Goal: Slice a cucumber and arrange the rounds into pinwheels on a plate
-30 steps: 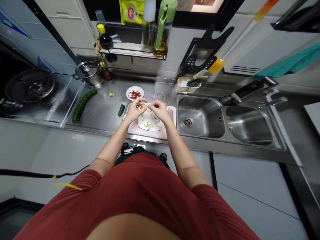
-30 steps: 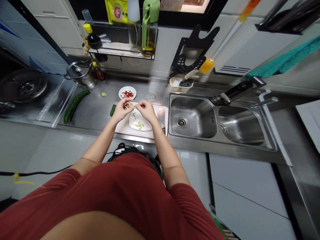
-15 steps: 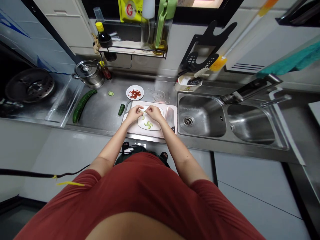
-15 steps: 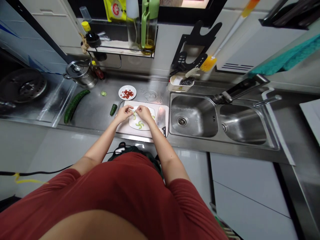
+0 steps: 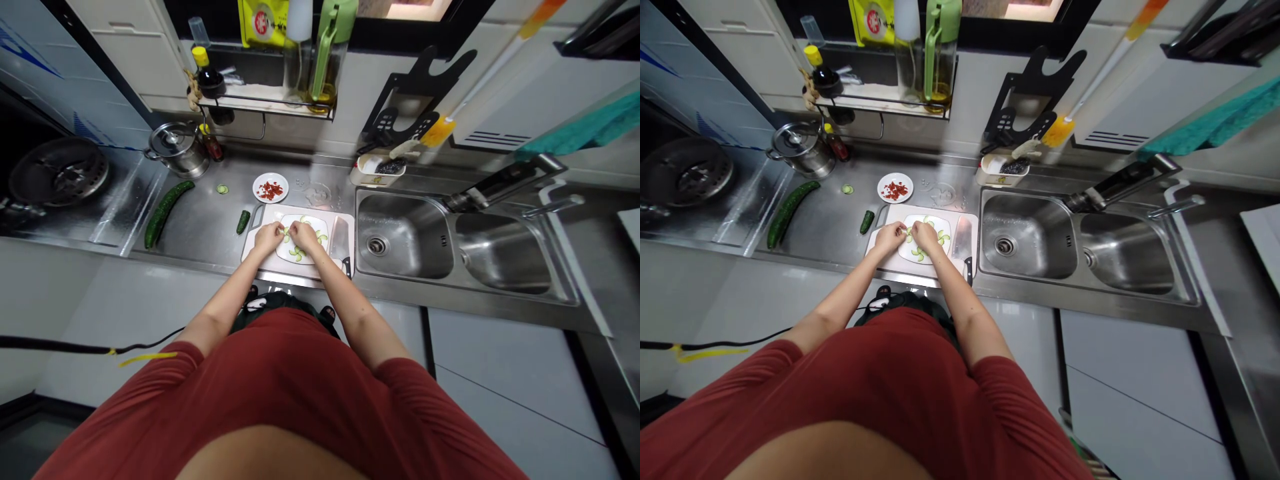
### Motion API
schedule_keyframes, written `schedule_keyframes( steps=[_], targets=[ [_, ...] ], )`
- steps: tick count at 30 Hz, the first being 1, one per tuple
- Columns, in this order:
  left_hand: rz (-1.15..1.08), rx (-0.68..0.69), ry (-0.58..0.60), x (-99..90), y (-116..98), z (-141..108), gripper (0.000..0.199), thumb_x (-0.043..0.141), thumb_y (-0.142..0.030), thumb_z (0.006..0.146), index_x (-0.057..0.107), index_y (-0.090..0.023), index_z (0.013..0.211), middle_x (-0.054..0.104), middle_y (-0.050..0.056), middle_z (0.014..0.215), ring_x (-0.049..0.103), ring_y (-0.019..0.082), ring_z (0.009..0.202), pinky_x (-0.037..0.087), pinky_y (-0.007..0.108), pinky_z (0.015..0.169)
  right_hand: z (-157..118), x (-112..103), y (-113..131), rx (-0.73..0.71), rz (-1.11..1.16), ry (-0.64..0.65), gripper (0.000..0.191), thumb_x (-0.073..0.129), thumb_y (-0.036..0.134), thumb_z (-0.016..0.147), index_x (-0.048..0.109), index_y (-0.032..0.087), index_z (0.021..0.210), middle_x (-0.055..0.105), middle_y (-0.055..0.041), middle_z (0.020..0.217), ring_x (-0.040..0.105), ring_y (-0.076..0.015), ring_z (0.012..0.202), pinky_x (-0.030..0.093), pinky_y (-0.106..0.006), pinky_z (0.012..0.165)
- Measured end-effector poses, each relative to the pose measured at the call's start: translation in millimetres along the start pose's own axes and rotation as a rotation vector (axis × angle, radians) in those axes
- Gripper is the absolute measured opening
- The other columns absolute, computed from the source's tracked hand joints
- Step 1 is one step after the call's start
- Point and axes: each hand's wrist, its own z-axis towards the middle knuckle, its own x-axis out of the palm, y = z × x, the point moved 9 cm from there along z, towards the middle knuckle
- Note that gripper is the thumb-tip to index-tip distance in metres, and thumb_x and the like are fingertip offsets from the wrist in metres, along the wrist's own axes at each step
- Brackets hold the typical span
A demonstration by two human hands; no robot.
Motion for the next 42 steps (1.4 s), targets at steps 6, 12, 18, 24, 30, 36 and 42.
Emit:
schedule_keyframes(
  steps=[6,12,18,24,30,36,42],
  targets=[
    [0.046,0.034,-0.012,2.0,-4.1,-0.1,0.025,0.056,-0.022,0.079,0.068,-0.023,0.101,0.069,0.006,0.089,0.06,0.022,0.089,0.042,0.03,0.076,1.4,5.3,-1.6,-0.001,-0.053,0.006,0.022,0.047,0.027,0.092,0.066,0.02,0.099,0.07,-0.0086,0.096,0.061,-0.0202,0.089,0.039,-0.025,0.071],
    [0.103,0.057,-0.001,4.4,-6.0,-0.7,0.025,0.054,-0.022,0.081,0.067,-0.023,0.102,0.067,0.008,0.096,0.058,0.023,0.095,0.043,0.032,0.08,2.1,8.9,2.0,0.002,-0.092,0.014,0.022,0.046,0.026,0.093,0.066,0.02,0.101,0.069,-0.0086,0.1,0.061,-0.0212,0.092,0.04,-0.025,0.072],
    [0.158,0.077,-0.009,7.5,-5.3,-0.2,0.023,0.053,-0.023,0.083,0.067,-0.022,0.102,0.064,0.01,0.099,0.056,0.025,0.098,0.042,0.034,0.081,1.9,10.8,2.7,0.013,-0.136,0.012,0.024,0.045,0.027,0.095,0.065,0.02,0.105,0.067,-0.0112,0.105,0.059,-0.0223,0.096,0.04,-0.028,0.076],
    [0.164,0.069,-0.024,6.5,-7.6,-5.2,0.022,0.052,-0.025,0.086,0.066,-0.023,0.103,0.061,0.01,0.102,0.053,0.026,0.103,0.041,0.034,0.084,1.3,13.2,2.3,-0.018,-0.152,-0.017,0.025,0.044,0.026,0.095,0.064,0.018,0.106,0.064,-0.0128,0.108,0.055,-0.0231,0.1,0.041,-0.029,0.079],
    [0.159,0.107,-0.09,2.7,-8.6,-14.4,0.025,0.048,-0.026,0.089,0.064,-0.022,0.108,0.059,0.011,0.107,0.05,0.026,0.106,0.04,0.034,0.087,-1.1,11.7,2.4,-0.042,-0.155,-0.042,0.024,0.043,0.025,0.095,0.064,0.018,0.105,0.064,-0.0116,0.107,0.054,-0.0228,0.1,0.041,-0.029,0.078],
    [0.164,0.222,-0.145,4.0,-8.4,-20.5,0.023,0.048,-0.031,0.091,0.066,-0.024,0.102,0.059,0.009,0.103,0.05,0.024,0.103,0.042,0.034,0.086,-8.5,10.3,1.7,-0.021,-0.141,-0.052,0.025,0.04,0.025,0.096,0.063,0.019,0.105,0.063,-0.0092,0.108,0.054,-0.0215,0.1,0.041,-0.028,0.078],
    [0.189,0.16,-0.152,6.7,-5.1,-10.8,0.017,0.056,-0.033,0.087,0.067,-0.025,0.095,0.059,0.007,0.102,0.05,0.024,0.102,0.043,0.033,0.084,-7.0,13.6,4.4,-0.002,-0.147,-0.029,0.025,0.041,0.026,0.096,0.063,0.019,0.106,0.063,-0.0095,0.11,0.055,-0.0208,0.099,0.042,-0.028,0.078]
  ],
)
